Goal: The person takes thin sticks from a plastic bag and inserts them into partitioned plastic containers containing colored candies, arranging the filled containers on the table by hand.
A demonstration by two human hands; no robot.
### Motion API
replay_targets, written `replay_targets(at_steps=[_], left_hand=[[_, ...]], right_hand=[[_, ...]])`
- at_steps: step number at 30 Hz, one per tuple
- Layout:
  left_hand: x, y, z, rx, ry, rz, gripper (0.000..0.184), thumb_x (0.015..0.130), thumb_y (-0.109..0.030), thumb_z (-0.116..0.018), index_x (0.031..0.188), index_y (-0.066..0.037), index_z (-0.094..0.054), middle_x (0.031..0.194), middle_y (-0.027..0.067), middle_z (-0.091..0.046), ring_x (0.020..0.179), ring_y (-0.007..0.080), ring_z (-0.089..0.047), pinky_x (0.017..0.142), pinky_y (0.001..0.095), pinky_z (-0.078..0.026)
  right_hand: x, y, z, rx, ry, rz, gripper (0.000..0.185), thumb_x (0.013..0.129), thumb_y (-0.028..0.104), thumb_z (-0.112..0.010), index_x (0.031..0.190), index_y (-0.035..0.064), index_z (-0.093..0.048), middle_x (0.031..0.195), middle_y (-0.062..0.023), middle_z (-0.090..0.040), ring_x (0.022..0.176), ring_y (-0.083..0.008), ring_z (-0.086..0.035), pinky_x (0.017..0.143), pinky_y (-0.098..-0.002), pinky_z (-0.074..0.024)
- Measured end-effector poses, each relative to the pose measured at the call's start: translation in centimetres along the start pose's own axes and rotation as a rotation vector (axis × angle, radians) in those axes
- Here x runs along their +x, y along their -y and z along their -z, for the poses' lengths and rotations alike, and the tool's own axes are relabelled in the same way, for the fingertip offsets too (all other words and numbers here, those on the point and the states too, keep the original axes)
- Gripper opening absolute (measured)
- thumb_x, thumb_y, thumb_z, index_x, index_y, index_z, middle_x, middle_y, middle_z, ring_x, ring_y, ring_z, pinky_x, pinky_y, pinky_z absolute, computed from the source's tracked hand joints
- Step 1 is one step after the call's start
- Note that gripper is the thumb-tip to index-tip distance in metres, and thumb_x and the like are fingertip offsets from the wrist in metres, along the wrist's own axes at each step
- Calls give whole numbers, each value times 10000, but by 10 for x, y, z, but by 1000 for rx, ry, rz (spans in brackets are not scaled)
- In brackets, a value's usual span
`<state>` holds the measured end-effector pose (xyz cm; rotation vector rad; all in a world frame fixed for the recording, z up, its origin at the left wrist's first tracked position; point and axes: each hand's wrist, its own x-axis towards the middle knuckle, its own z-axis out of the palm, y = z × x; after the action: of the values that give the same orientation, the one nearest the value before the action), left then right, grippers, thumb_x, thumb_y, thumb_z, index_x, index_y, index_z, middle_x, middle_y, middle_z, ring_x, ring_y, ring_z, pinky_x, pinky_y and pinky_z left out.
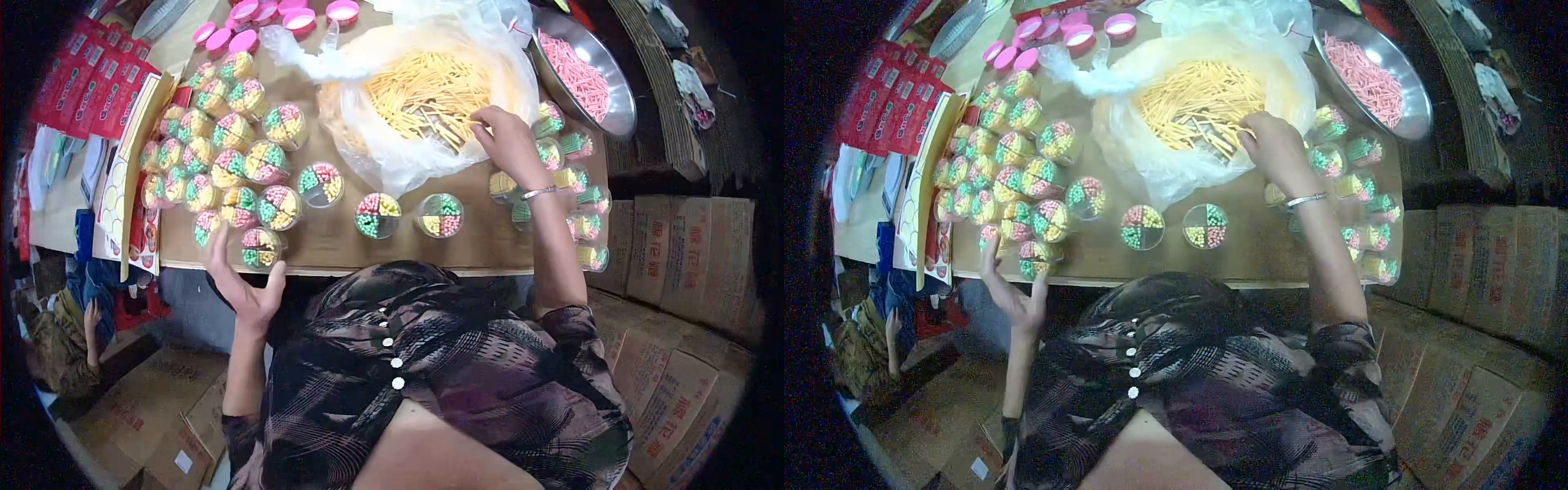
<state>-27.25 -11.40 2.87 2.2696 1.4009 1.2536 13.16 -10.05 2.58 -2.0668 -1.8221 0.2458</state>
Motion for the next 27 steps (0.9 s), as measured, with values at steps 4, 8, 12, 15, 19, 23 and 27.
replay_targets(at_steps=[4,8,12,15,19,23,27], left_hand=[[85,-41,-55,-58,401,-161,315,786,-195,-661,1025,1,-600,1006,124,-575,916,260,-530,813,338,-445],[137,-51,-170,302,523,-425,393,815,-373,-547,729,-24,-707,884,163,-604,867,275,-495,781,392,-382],[155,-26,-232,549,630,-412,497,735,-504,-585,806,-35,-732,873,167,-601,932,291,-419,826,452,-275],[159,-31,-239,595,747,-340,569,694,-558,-601,889,-40,-731,850,177,-610,950,283,-413,832,459,-256],[155,-36,-253,625,841,-282,475,732,-475,-612,889,-40,-722,867,190,-612,886,285,-460,779,447,-305],[133,-19,-274,472,921,-341,347,780,-344,-615,887,-24,-699,902,206,-607,814,282,-509,739,468,-366],[146,-13,-259,193,937,-296,250,809,-233,-602,884,-4,-667,860,178,-604,785,259,-534,725,445,-416]], right_hand=[[15,10,-8,-42,36,75,168,862,147,-582,965,25,-636,897,-81,-628,747,-248,-598,702,-342,-474],[15,37,-5,-63,86,72,189,861,161,-584,994,34,-626,940,-83,-607,791,-269,-597,723,-363,-474],[-1,29,3,17,92,18,199,864,172,-583,1003,36,-626,956,-88,-599,808,-275,-595,732,-363,-476],[-4,21,1,62,102,-18,213,866,177,-579,1016,33,-624,963,-93,-596,815,-275,-594,737,-363,-477],[2,23,-12,105,116,-16,244,870,183,-570,1045,21,-616,969,-105,-595,820,-270,-593,743,-361,-478],[27,30,-40,250,87,-66,295,879,181,-552,1111,2,-592,977,-126,-595,817,-252,-592,747,-353,-480],[34,22,-59,451,-56,-82,320,909,202,-525,1147,-5,-577,985,-139,-602,823,-231,-590,758,-340,-481]])
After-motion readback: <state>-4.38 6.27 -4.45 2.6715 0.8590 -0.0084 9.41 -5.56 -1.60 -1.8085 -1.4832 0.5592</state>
